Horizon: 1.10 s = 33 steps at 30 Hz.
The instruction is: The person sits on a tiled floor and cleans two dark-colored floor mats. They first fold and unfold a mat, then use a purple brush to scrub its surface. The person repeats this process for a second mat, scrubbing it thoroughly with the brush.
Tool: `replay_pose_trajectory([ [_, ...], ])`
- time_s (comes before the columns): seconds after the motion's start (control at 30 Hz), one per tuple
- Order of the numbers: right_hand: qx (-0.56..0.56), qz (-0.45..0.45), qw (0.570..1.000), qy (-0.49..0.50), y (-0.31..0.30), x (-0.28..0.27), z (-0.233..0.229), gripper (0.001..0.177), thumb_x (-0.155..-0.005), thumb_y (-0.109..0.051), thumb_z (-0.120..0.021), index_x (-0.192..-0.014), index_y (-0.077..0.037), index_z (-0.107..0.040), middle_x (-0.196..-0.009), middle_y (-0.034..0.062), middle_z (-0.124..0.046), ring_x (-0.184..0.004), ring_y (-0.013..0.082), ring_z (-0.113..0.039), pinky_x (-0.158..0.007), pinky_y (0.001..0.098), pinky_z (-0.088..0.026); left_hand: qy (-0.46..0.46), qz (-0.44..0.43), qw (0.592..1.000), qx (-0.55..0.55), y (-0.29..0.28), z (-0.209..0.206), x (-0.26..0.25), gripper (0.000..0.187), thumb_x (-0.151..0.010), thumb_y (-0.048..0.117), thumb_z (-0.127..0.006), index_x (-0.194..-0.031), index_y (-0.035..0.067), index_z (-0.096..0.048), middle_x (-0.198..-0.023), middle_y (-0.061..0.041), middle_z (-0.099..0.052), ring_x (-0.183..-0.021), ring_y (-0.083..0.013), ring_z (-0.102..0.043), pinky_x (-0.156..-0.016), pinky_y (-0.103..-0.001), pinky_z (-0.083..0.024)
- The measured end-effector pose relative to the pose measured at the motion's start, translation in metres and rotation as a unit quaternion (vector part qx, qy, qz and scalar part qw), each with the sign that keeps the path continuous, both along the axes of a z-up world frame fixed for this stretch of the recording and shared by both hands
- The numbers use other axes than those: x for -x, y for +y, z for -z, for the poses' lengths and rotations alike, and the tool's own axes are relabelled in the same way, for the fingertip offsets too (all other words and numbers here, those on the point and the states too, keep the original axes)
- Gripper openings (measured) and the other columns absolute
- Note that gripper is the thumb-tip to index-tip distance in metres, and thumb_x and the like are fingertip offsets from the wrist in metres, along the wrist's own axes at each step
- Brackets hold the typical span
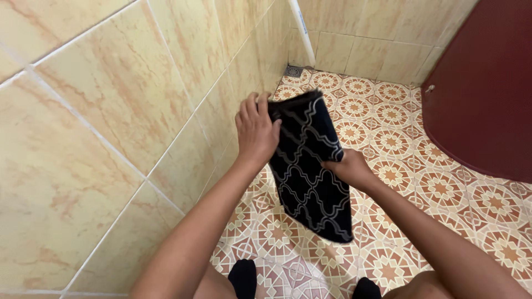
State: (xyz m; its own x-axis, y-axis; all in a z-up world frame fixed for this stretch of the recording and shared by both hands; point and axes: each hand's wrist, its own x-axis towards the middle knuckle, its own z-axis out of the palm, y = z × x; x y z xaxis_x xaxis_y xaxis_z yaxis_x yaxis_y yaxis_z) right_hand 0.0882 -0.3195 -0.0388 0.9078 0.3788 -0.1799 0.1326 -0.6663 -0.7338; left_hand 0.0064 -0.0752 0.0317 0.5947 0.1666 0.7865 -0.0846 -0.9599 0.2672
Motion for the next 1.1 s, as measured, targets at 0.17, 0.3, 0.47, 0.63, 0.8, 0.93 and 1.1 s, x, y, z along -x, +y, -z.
replay_pose_trajectory([
  [0.17,-0.002,0.118,0.993,-0.016,0.006,0.007,-0.005,0.025,-0.092,-0.018,-0.07,-0.105,0.003,-0.073,-0.088,0.0159,-0.078,-0.074,0.0262,-0.077,-0.071,0.0377,-0.061,0.404,0.136,0.851,0.306,-0.032,0.021,-0.025,0.063,-0.101,0.054,-0.045,-0.138,0.003,-0.048,-0.133,-0.023,-0.064,-0.125,-0.0358,-0.063,-0.107,-0.049,-0.047],
  [0.3,0.011,0.068,0.997,-0.047,0.014,0.018,-0.004,0.025,-0.097,-0.015,-0.061,-0.111,0.005,-0.069,-0.087,0.0195,-0.076,-0.075,0.0289,-0.076,-0.07,0.0415,-0.06,0.412,0.253,0.809,0.334,-0.076,0.05,-0.035,0.079,-0.101,0.067,-0.042,-0.146,0.003,-0.044,-0.142,-0.023,-0.055,-0.134,-0.0361,-0.052,-0.11,-0.047,-0.042],
  [0.47,-0.129,-0.098,0.986,-0.039,0.023,0.035,0.006,0.047,-0.09,-0.01,-0.063,-0.132,0.005,-0.051,-0.115,0.0205,-0.071,-0.104,0.0264,-0.071,-0.085,0.0374,-0.058,0.375,0.237,0.846,0.298,-0.087,0.043,-0.027,0.072,-0.083,0.066,-0.066,-0.115,0.001,-0.067,-0.108,-0.02,-0.074,-0.105,-0.0325,-0.075,-0.092,-0.042,-0.059],
  [0.63,-0.134,-0.139,0.981,0.026,0.017,0.045,-0.002,0.082,-0.083,-0.01,-0.071,-0.152,0.0,-0.026,-0.141,0.0197,-0.057,-0.129,0.0243,-0.06,-0.104,0.0354,-0.05,0.373,0.165,0.848,0.339,-0.075,0.037,-0.03,0.056,-0.083,0.056,-0.068,-0.108,0.006,-0.065,-0.097,-0.014,-0.077,-0.091,-0.0295,-0.077,-0.081,-0.041,-0.058],
  [0.8,-0.155,-0.166,0.973,0.025,0.012,0.042,-0.013,0.08,-0.087,-0.011,-0.069,-0.156,-0.003,-0.029,-0.151,0.0181,-0.053,-0.139,0.0251,-0.052,-0.112,0.0363,-0.044,0.352,0.144,0.874,0.304,-0.068,0.031,-0.031,0.044,-0.088,0.049,-0.064,-0.111,0.01,-0.068,-0.098,-0.012,-0.075,-0.095,-0.0326,-0.073,-0.084,-0.046,-0.055],
  [0.93,-0.184,-0.219,0.958,0.035,0.02,0.031,-0.009,0.094,-0.086,-0.009,-0.064,-0.162,-0.015,-0.009,-0.156,0.0174,-0.045,-0.142,0.025,-0.046,-0.111,0.036,-0.044,0.323,0.135,0.904,0.246,-0.041,0.027,-0.037,0.038,-0.094,0.042,-0.061,-0.112,0.01,-0.068,-0.1,-0.016,-0.074,-0.095,-0.0363,-0.071,-0.085,-0.049,-0.054],
  [1.1,0.065,-0.273,0.96,0.005,0.029,0.022,0.006,0.073,-0.094,-0.026,-0.063,-0.159,-0.024,-0.029,-0.143,0.0115,-0.061,-0.127,0.0254,-0.064,-0.106,0.0377,-0.052,0.206,-0.048,0.955,0.206,0.058,0.022,-0.041,0.037,-0.092,0.037,-0.07,-0.104,0.003,-0.068,-0.099,-0.025,-0.07,-0.095,-0.0462,-0.068,-0.079,-0.054,-0.053],
])
